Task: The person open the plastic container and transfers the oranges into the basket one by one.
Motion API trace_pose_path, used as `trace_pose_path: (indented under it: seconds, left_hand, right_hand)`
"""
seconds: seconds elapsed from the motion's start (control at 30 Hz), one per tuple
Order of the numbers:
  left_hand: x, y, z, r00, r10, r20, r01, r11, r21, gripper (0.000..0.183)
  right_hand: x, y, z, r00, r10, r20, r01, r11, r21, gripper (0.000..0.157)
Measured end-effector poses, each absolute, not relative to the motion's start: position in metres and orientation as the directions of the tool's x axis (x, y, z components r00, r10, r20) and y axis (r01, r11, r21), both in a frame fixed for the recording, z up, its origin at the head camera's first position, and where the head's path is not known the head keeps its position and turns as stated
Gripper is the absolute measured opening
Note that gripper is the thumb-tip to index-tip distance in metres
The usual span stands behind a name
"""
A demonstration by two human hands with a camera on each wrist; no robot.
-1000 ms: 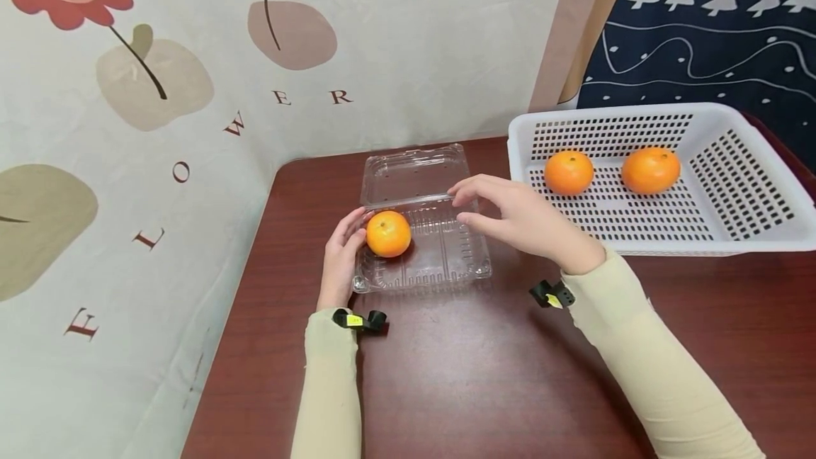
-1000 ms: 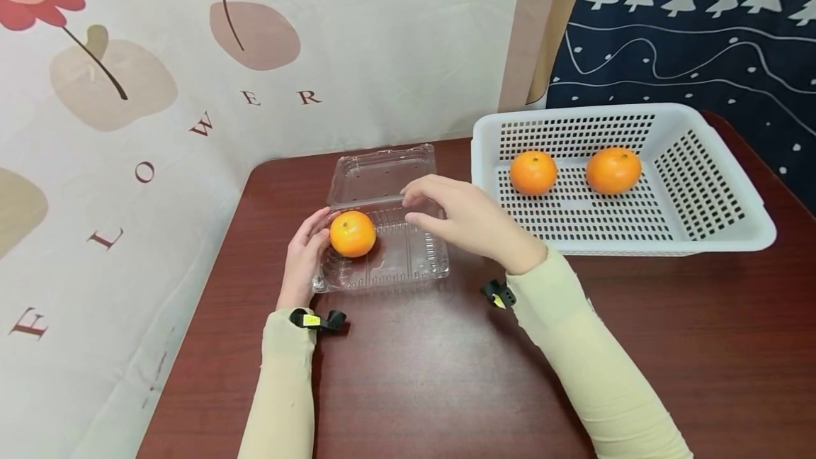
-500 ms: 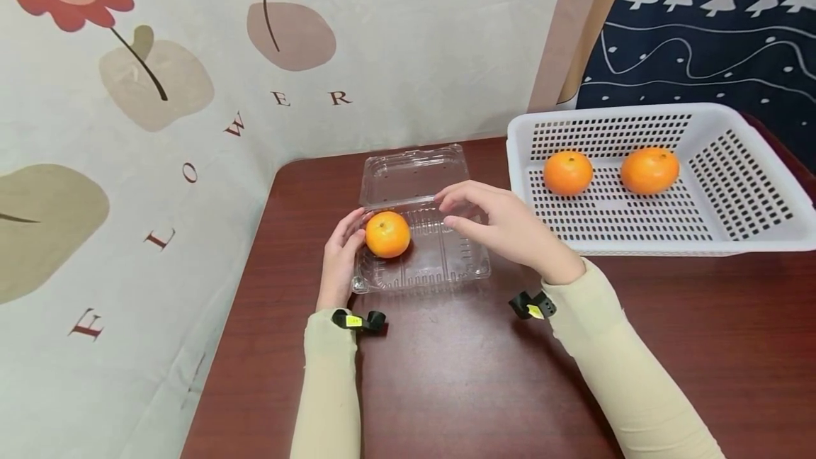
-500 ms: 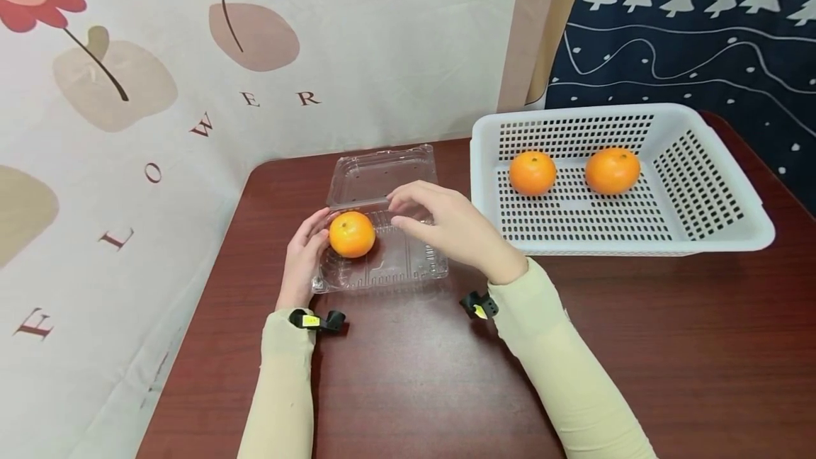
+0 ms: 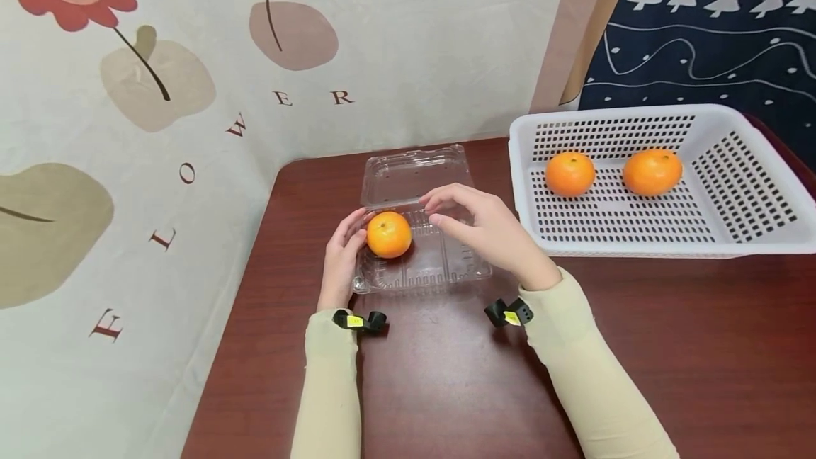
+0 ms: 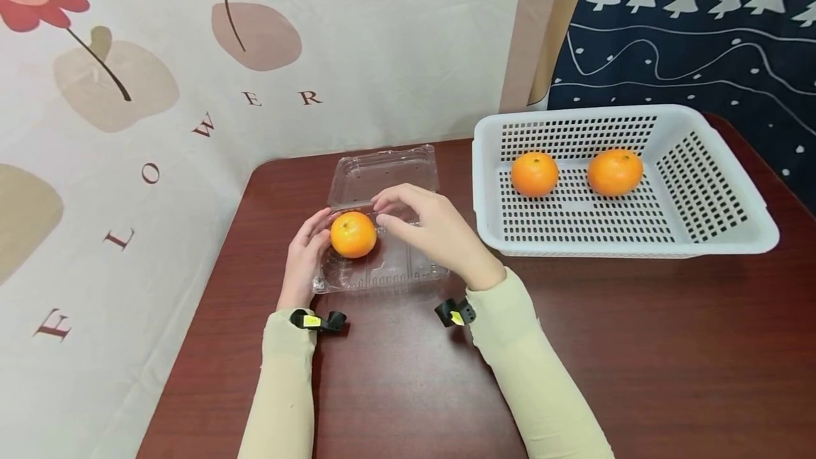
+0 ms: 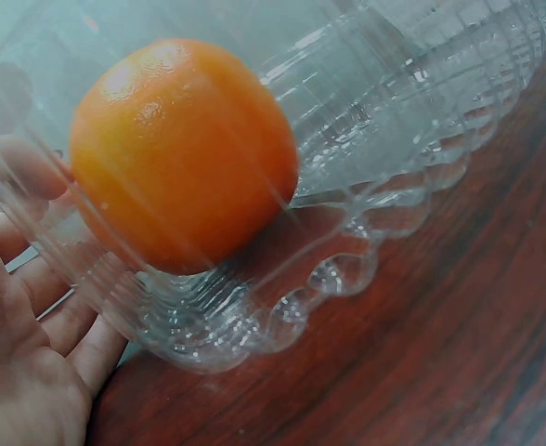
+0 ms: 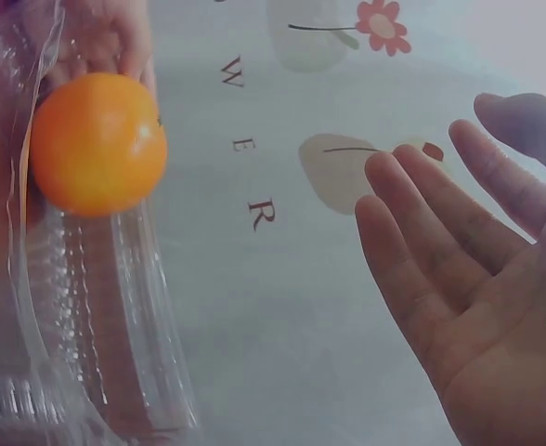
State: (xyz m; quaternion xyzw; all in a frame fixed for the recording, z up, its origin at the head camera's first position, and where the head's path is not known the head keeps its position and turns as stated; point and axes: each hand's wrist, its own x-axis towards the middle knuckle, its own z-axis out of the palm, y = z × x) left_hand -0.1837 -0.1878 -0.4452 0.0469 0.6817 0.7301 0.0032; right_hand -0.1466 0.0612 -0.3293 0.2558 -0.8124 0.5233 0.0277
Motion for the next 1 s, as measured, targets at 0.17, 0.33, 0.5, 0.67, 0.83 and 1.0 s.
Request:
trace_pose_path:
  seconds: [0.17,0.33,0.5,0.67,0.83,1.0]
  left_hand:
    - [-0.183,-0.186,-0.445,-0.996,0.07,0.057,0.053,-0.062,0.997,0.038]
    - [-0.184,-0.186,-0.445,-0.996,0.068,0.066,0.061,-0.062,0.996,0.038]
    - [-0.183,-0.187,-0.444,-0.995,0.067,0.072,0.067,-0.076,0.995,0.038]
    - [-0.183,-0.187,-0.444,-0.996,0.068,0.064,0.061,-0.056,0.997,0.039]
    - [-0.183,-0.187,-0.444,-0.996,0.068,0.063,0.06,-0.046,0.997,0.039]
    - [-0.183,-0.187,-0.443,-0.996,0.067,0.059,0.055,-0.054,0.997,0.039]
  right_hand:
    - [-0.134,0.057,-0.312,-0.898,-0.345,0.274,-0.389,0.33,-0.86,0.012]
    - [-0.133,0.057,-0.313,-0.909,-0.318,0.27,-0.367,0.305,-0.879,0.016]
    - [-0.134,0.057,-0.316,-0.914,-0.301,0.271,-0.359,0.293,-0.886,0.015]
    - [-0.142,0.06,-0.33,-0.911,-0.286,0.296,-0.374,0.274,-0.886,0.014]
    - [-0.155,0.061,-0.352,-0.907,-0.27,0.322,-0.398,0.305,-0.865,0.013]
    - [-0.157,0.055,-0.364,-0.899,-0.268,0.347,-0.425,0.341,-0.839,0.013]
